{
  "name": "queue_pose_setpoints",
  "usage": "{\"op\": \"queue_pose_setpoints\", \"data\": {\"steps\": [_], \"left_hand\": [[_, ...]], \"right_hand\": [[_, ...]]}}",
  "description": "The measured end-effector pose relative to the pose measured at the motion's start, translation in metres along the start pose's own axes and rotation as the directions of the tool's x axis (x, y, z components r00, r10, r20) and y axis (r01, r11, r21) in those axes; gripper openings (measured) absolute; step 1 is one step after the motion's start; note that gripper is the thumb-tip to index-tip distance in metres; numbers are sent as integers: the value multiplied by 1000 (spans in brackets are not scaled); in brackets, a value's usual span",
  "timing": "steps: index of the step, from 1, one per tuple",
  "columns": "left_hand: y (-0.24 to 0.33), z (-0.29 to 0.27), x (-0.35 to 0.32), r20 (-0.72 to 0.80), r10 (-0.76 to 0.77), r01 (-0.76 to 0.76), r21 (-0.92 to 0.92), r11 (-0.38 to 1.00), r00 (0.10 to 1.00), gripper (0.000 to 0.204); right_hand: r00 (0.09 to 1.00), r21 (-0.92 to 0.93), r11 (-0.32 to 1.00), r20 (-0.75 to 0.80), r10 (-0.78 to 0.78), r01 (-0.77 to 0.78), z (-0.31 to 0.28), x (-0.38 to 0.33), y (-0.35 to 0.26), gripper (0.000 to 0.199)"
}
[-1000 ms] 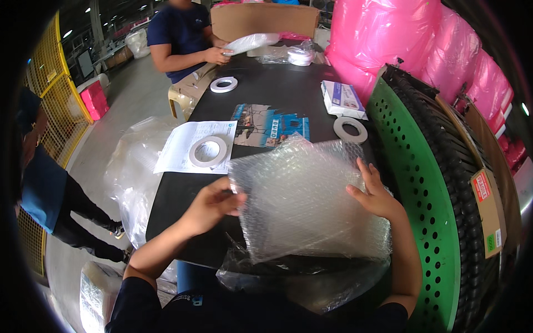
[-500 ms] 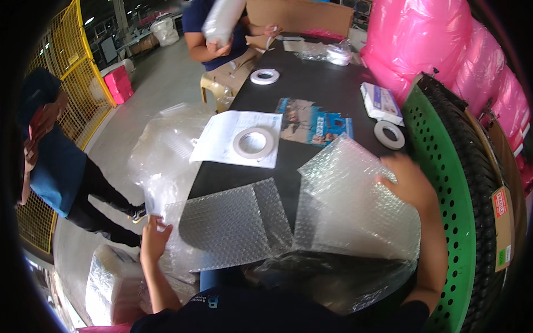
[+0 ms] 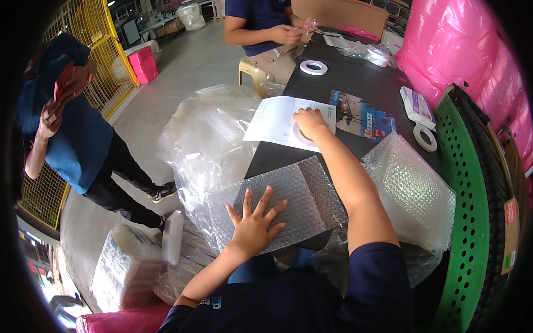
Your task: The person sits at a table in a warehouse and repeatedly applies clear tape to sheets of bubble wrap. They pull tape from a roll, press it onto the bubble wrap, and fold the wrap over to seal it. The person handles multiple sheets of bubble wrap and stacks the finished pieces on the table.
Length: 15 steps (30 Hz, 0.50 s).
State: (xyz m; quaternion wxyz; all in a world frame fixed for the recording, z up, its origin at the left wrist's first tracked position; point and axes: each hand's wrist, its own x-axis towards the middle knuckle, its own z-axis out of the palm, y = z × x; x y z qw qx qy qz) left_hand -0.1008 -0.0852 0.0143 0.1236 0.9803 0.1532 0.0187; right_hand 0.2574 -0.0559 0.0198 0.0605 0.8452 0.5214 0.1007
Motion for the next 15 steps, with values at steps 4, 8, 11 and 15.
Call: {"op": "queue_pose_setpoints", "data": {"steps": [4, 8, 11, 15], "left_hand": [[-7, 3, -6, -60, 4, 1, 78, 997, 998, 55], [-20, -17, 2, 88, 48, -52, 41, 998, 995, 53], [-37, -49, 33, 198, 94, -15, -367, 930, 976, 58], [-32, -58, 69, 334, 209, 359, -928, -98, 919, 61]], "right_hand": [[990, 39, 989, -7, -144, 144, -48, -7, 1, 23], [985, 410, 905, -166, -45, 110, -120, -51, 6, 17], [997, 879, 475, -69, 43, 40, -152, -116, 7, 12], [994, 997, -69, -15, 109, 22, -154, -210, -19, 20]]}}
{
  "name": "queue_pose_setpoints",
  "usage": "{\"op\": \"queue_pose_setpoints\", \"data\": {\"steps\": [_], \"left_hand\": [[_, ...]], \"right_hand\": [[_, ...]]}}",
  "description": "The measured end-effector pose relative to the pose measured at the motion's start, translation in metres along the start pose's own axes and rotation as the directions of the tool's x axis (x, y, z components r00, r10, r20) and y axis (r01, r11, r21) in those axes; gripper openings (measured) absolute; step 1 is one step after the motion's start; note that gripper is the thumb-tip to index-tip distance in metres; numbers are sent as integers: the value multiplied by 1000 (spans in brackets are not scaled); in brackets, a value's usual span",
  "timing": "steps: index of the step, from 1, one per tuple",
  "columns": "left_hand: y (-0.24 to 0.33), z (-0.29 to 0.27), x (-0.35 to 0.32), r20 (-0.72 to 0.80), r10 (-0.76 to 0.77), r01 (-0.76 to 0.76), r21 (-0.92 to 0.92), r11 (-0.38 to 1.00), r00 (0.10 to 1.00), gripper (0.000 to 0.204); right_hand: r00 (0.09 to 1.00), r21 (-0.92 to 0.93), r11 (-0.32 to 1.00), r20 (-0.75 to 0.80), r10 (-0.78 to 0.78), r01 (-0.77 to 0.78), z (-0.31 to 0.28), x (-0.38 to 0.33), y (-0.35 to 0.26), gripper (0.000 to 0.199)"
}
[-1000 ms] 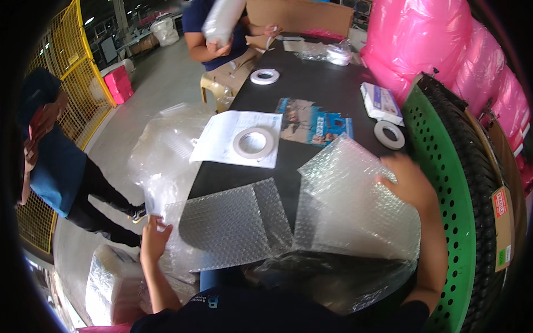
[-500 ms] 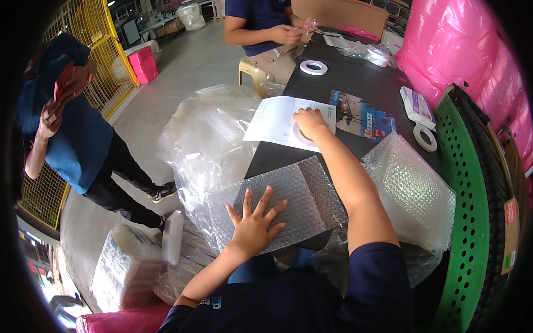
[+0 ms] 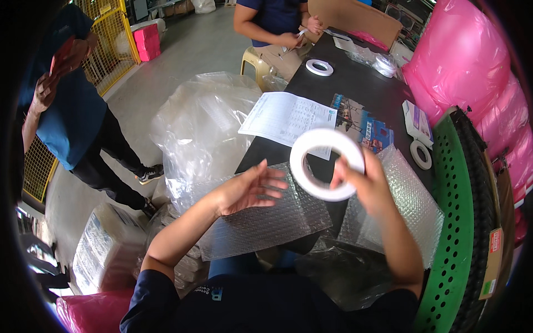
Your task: The person sits at a table in a warehouse and repeatedly applies clear tape to sheets of bubble wrap. They pull tape from a roll, press it onto the bubble wrap, and fold the wrap over to seal it. The person handles multiple sheets of bubble wrap and stacks the finished pieces on the table.
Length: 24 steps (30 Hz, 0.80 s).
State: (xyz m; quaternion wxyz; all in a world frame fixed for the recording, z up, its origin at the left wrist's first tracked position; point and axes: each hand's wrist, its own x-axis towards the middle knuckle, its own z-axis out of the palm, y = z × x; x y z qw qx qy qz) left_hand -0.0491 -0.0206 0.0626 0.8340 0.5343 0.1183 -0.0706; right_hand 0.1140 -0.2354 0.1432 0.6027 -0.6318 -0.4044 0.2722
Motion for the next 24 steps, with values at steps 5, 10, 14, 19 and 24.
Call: {"op": "queue_pose_setpoints", "data": {"steps": [5, 10, 14, 19, 24], "left_hand": [[-7, 24, 23, 116, -86, 107, -194, 975, 990, 45], [-9, 30, 28, 113, -75, 91, -136, 987, 991, 35], [-5, 39, 27, 19, -108, 108, -23, 994, 994, 28], [-14, 28, 27, -14, -28, 28, 48, 998, 1000, 24], [-26, 23, 34, -3, 131, -130, 72, 989, 991, 21]], "right_hand": [[983, -131, 985, -132, -130, 113, 28, -63, 33, 19], [984, -500, 857, -51, -171, 123, 26, -88, 37, 11], [958, -483, 845, -41, -282, 228, 26, -89, 52, 10], [955, -563, 791, -12, -297, 239, 31, -90, 56, 10], [968, -510, 849, -114, -225, 138, 34, -100, 70, 20]]}}
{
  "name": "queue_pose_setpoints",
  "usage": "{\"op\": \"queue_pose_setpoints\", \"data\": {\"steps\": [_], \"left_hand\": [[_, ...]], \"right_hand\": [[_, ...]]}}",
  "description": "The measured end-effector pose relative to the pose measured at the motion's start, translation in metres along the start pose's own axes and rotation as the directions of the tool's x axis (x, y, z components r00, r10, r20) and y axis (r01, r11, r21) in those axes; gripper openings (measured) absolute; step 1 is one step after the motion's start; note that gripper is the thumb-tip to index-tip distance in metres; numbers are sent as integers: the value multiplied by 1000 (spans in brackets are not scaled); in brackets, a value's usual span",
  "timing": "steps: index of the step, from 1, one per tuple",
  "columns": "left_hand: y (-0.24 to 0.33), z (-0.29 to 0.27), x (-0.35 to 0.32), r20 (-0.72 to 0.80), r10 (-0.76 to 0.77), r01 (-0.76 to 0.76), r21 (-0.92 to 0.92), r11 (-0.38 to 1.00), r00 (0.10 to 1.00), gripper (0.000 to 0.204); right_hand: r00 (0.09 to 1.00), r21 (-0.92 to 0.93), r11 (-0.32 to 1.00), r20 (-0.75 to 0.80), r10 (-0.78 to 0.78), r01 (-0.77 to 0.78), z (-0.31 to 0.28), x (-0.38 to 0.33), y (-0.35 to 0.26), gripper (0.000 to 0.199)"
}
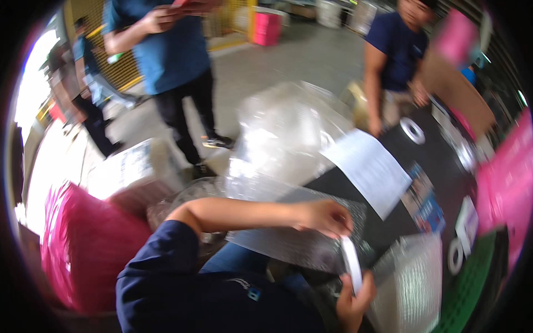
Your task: The person sits at a table in a warehouse and repeatedly applies clear tape to sheets of bubble wrap. They pull tape from a roll, press it onto the bubble wrap, and fold the wrap over to seal it. The person handles multiple sheets of bubble wrap and stacks the finished pieces on the table.
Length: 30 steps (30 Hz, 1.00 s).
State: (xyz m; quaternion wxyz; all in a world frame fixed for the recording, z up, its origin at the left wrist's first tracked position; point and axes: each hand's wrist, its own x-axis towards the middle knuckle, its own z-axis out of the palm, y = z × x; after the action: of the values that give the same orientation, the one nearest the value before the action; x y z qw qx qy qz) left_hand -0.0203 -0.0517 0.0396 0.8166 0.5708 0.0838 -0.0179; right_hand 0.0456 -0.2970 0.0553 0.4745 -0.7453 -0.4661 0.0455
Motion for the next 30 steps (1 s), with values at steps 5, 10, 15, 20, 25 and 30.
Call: {"op": "queue_pose_setpoints", "data": {"steps": [5, 10, 15, 20, 25, 30], "left_hand": [[-1, 3, 11, -117, 152, -145, 66, 987, 981, 21], [-3, -14, 25, -212, 314, -269, 217, 939, 925, 20], [12, -32, 37, -134, 427, -372, 309, 875, 894, 13], [29, -24, 56, -112, 606, -375, 693, 616, 788, 20], [12, -17, 65, -21, 407, -331, 542, 772, 913, 19], [-15, 31, 52, -156, 420, -367, 282, 886, 894, 18]], "right_hand": [[991, 114, 984, 25, 135, -137, 0, -18, 25, 56], [981, 51, 983, 92, 170, -175, -1, -9, 2, 55], [967, 124, 960, -16, 253, -249, -4, -5, -56, 37], [979, -206, 970, 132, 157, -128, -35, -14, -76, 33], [929, -325, 923, 229, 289, -207, -51, -23, -83, 32], [958, -254, 957, 212, 195, -138, -45, -21, -66, 26]]}}
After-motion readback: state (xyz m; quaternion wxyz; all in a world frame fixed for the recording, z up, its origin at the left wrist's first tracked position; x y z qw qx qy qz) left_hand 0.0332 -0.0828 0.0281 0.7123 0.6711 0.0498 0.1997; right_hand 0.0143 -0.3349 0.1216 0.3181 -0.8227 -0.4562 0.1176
